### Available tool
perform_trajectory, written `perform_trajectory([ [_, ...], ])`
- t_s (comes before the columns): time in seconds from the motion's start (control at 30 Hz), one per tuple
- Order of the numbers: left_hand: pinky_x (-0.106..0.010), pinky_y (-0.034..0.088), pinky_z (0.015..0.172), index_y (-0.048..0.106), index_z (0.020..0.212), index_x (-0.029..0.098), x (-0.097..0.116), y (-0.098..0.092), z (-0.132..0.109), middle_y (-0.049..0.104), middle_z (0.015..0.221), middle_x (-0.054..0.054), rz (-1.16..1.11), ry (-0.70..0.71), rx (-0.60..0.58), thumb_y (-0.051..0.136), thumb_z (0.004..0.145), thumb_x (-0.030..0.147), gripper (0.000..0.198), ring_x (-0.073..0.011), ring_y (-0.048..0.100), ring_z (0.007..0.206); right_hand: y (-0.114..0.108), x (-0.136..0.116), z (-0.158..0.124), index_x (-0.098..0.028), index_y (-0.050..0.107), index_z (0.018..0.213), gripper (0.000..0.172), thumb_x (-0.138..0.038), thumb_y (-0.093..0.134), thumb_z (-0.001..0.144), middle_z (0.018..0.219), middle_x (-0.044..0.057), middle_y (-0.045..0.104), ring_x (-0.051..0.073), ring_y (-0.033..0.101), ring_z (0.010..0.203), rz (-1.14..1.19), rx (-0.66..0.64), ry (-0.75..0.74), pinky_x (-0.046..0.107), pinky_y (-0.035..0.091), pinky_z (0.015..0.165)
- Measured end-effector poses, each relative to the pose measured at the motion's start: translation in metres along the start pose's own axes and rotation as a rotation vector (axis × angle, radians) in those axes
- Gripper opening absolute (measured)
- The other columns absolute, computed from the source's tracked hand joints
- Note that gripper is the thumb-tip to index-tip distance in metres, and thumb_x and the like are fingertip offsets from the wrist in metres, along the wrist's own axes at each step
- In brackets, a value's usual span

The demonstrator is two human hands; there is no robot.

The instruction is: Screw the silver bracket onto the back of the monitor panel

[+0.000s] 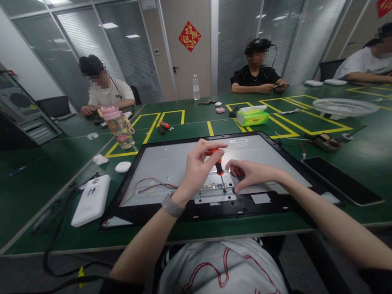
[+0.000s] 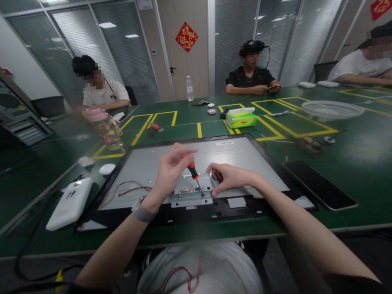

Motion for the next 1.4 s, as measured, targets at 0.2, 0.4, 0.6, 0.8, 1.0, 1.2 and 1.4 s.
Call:
perform_trajectory([
  [0.2, -0.035, 0.045, 0.095, 0.068, 0.119, 0.020, -0.008, 0.002, 0.002, 0.068, 0.109, -0.008, -0.118, -0.064, -0.087, 0.045, 0.094, 0.026, 0.034, -0.0192, 0.061, 0.104, 0.001, 0.002, 0.000, -0.019, 0.049, 0.109, 0.067, -0.055, 0.082, 0.062, 0.077, -0.004, 0.046, 0.015, 0.046, 0.071, 0.000, -0.010, 0.010, 0.027, 0.038, 0.062],
  [0.4, -0.026, 0.048, 0.075, 0.072, 0.099, 0.021, -0.003, 0.004, 0.001, 0.064, 0.091, -0.004, -0.026, -0.035, -0.017, 0.070, 0.080, 0.030, 0.021, -0.0130, 0.058, 0.079, -0.001, -0.003, -0.001, -0.020, 0.049, 0.108, 0.067, -0.056, 0.082, 0.062, 0.078, -0.004, 0.047, 0.016, 0.046, 0.071, -0.006, -0.008, 0.014, 0.027, 0.038, 0.062],
  [0.6, -0.031, 0.045, 0.089, 0.073, 0.103, 0.019, -0.002, 0.001, 0.002, 0.066, 0.099, -0.007, -0.013, -0.035, -0.039, 0.046, 0.094, 0.029, 0.031, -0.0176, 0.060, 0.096, 0.000, -0.001, -0.001, -0.020, 0.049, 0.108, 0.067, -0.055, 0.082, 0.062, 0.078, -0.004, 0.046, 0.016, 0.047, 0.073, -0.002, -0.008, 0.017, 0.028, 0.039, 0.064],
  [0.8, -0.030, 0.047, 0.081, 0.073, 0.106, 0.019, 0.005, 0.001, 0.002, 0.066, 0.083, -0.004, 0.021, -0.036, -0.049, 0.054, 0.092, 0.031, 0.026, -0.0154, 0.060, 0.082, 0.000, 0.000, 0.000, -0.019, 0.048, 0.108, 0.067, -0.054, 0.082, 0.063, 0.079, -0.004, 0.046, 0.016, 0.047, 0.073, 0.001, -0.006, 0.013, 0.028, 0.039, 0.064],
  [1.0, -0.027, 0.047, 0.074, 0.075, 0.096, 0.021, 0.010, 0.000, 0.002, 0.058, 0.090, -0.004, 0.073, 0.024, -0.015, 0.060, 0.089, 0.031, 0.019, -0.0138, 0.056, 0.082, 0.000, -0.003, -0.001, -0.019, 0.048, 0.108, 0.067, -0.054, 0.082, 0.063, 0.078, -0.004, 0.046, 0.016, 0.046, 0.072, 0.003, -0.014, 0.016, 0.028, 0.039, 0.064],
  [1.2, -0.027, 0.045, 0.078, 0.074, 0.098, 0.021, 0.009, 0.001, 0.002, 0.059, 0.087, -0.003, 0.064, 0.050, -0.058, 0.055, 0.092, 0.027, 0.020, -0.0135, 0.057, 0.084, 0.000, -0.004, -0.001, -0.018, 0.048, 0.108, 0.065, -0.052, 0.082, 0.063, 0.077, -0.004, 0.045, 0.015, 0.045, 0.072, -0.010, -0.009, 0.028, 0.027, 0.038, 0.063],
  [1.4, -0.028, 0.046, 0.077, 0.075, 0.088, 0.021, 0.006, -0.002, 0.002, 0.060, 0.091, -0.005, 0.084, 0.039, 0.027, 0.060, 0.090, 0.033, 0.020, -0.0160, 0.058, 0.089, 0.000, -0.002, -0.001, -0.019, 0.049, 0.107, 0.065, -0.053, 0.082, 0.063, 0.078, -0.004, 0.045, 0.016, 0.046, 0.071, -0.004, -0.006, 0.018, 0.027, 0.038, 0.063],
])
Point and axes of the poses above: each hand's wrist, its own z-axis towards the middle knuckle, its own y-axis out of the palm, x = y × z, the point moved 4 cm from there along z, towards the middle knuckle
